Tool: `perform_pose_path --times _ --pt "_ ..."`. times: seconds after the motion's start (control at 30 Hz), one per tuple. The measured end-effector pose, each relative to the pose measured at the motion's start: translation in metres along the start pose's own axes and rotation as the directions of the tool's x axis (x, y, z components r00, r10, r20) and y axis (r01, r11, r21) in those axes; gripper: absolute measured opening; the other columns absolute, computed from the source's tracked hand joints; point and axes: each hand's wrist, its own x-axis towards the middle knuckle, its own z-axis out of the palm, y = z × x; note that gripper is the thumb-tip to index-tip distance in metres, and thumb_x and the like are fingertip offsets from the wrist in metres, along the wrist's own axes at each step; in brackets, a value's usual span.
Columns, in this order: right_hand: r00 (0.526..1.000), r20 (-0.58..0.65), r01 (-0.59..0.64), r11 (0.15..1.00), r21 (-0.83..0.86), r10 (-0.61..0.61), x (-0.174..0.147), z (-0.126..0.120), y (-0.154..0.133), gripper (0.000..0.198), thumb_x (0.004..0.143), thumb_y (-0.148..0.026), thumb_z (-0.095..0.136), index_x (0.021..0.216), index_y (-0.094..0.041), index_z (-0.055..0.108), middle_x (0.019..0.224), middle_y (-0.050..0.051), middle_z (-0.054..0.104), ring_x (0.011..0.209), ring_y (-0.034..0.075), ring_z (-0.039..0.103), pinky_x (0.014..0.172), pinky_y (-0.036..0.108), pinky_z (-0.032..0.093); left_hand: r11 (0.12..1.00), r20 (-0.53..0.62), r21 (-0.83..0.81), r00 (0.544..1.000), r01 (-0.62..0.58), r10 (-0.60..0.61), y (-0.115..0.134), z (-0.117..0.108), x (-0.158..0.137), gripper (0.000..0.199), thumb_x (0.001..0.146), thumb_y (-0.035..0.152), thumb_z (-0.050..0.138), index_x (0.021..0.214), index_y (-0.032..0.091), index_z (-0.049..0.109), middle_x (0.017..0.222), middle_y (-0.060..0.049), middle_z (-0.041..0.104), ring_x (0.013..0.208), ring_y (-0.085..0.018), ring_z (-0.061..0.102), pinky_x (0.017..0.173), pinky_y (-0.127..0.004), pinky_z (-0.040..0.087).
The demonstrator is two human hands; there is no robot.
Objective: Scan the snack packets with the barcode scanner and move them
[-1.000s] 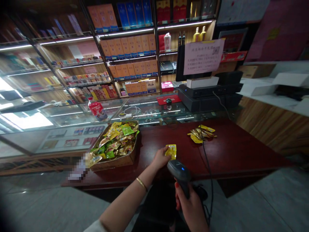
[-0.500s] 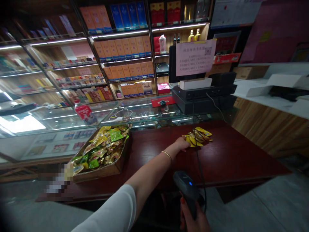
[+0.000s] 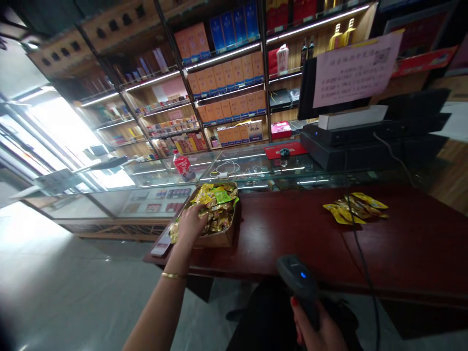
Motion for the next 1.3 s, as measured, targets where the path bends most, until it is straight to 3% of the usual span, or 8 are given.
perform_pose_path --times 0.07,0.17,0.37,0.57,0.73,0.97,1.13,1.3 --pt "0.999 0.049 0.004 1.000 -0.016 -0.004 -0.002 0.010 -0.005 0.067 0.069 -0.089 0.053 0.071 -0.023 0.064 0.055 0.002 0.061 0.055 0.019 0.060 0.058 0.029 0.050 0.993 0.080 0.120 0.997 0.007 -0.017 -0.018 0.000 0.002 0.039 0.086 0.044 0.064 0.115 0.019 0.072 0.128 -0.015 0.068 0.123 -0.037 0.055 0.102 -0.049 0.043" --pt "0.997 0.071 0.034 0.998 -0.056 -0.030 -0.008 0.023 -0.012 0.067 0.070 -0.088 0.052 0.072 -0.022 0.064 0.054 0.001 0.061 0.054 0.019 0.059 0.057 0.028 0.050 0.982 0.161 0.187 0.987 -0.009 -0.022 -0.017 0.010 0.005 0.048 0.085 0.058 0.061 0.107 0.017 0.072 0.117 -0.019 0.072 0.122 -0.039 0.055 0.100 -0.051 0.041" --pt "0.995 0.093 0.052 0.995 -0.086 -0.044 -0.019 0.029 -0.013 0.066 0.069 -0.086 0.056 0.079 -0.022 0.066 0.050 -0.001 0.059 0.052 0.019 0.059 0.054 0.027 0.049 0.989 0.116 0.108 0.987 0.102 -0.115 -0.010 0.027 0.009 0.050 0.082 0.050 0.065 0.119 0.016 0.063 0.115 -0.019 0.071 0.121 -0.038 0.056 0.103 -0.052 0.036" --pt "0.997 0.078 0.031 0.997 -0.071 -0.025 -0.015 0.020 0.000 0.065 0.070 -0.083 0.059 0.085 -0.021 0.068 0.053 0.001 0.063 0.054 0.020 0.061 0.056 0.028 0.050 0.973 -0.085 -0.231 0.995 0.024 -0.045 -0.026 0.019 -0.016 0.057 0.074 0.013 0.065 0.130 0.021 0.058 0.128 -0.012 0.059 0.123 -0.029 0.055 0.106 -0.040 0.044" --pt "0.999 0.040 0.031 0.997 -0.070 -0.028 -0.013 0.017 -0.005 0.059 0.073 -0.080 0.059 0.081 -0.021 0.066 0.054 0.001 0.063 0.055 0.020 0.061 0.058 0.029 0.050 0.814 -0.243 -0.580 0.956 -0.007 -0.165 -0.008 0.027 -0.062 0.040 0.079 0.017 0.067 0.118 0.023 0.066 0.115 -0.007 0.059 0.113 -0.025 0.059 0.104 -0.039 0.048" --pt "0.996 -0.032 0.077 0.995 -0.066 -0.079 -0.015 0.019 -0.030 0.052 0.078 -0.075 0.058 0.081 -0.023 0.060 0.050 -0.003 0.057 0.052 0.019 0.059 0.054 0.027 0.046 0.614 -0.037 -0.778 0.986 -0.132 0.165 0.061 0.083 -0.111 0.067 0.076 0.003 0.061 0.138 0.027 0.053 0.129 -0.008 0.054 0.123 -0.024 0.055 0.106 -0.038 0.045" --pt "0.996 0.001 0.091 0.991 -0.102 -0.092 -0.015 0.017 -0.032 0.055 0.081 -0.078 0.052 0.079 -0.023 0.059 0.049 -0.004 0.054 0.049 0.017 0.056 0.053 0.027 0.045 0.591 -0.004 -0.788 0.961 -0.172 0.275 0.060 0.117 -0.114 0.060 0.079 0.001 0.057 0.134 0.025 0.055 0.123 -0.007 0.053 0.121 -0.023 0.054 0.109 -0.040 0.042" --pt "0.995 0.015 0.099 0.989 -0.110 -0.098 -0.016 0.018 -0.033 0.055 0.082 -0.075 0.054 0.090 -0.022 0.061 0.049 -0.004 0.054 0.048 0.018 0.056 0.051 0.027 0.045 0.586 -0.014 -0.789 0.960 -0.182 0.279 0.057 0.123 -0.111 0.062 0.076 -0.001 0.059 0.132 0.024 0.056 0.120 -0.007 0.053 0.117 -0.023 0.056 0.105 -0.040 0.045"
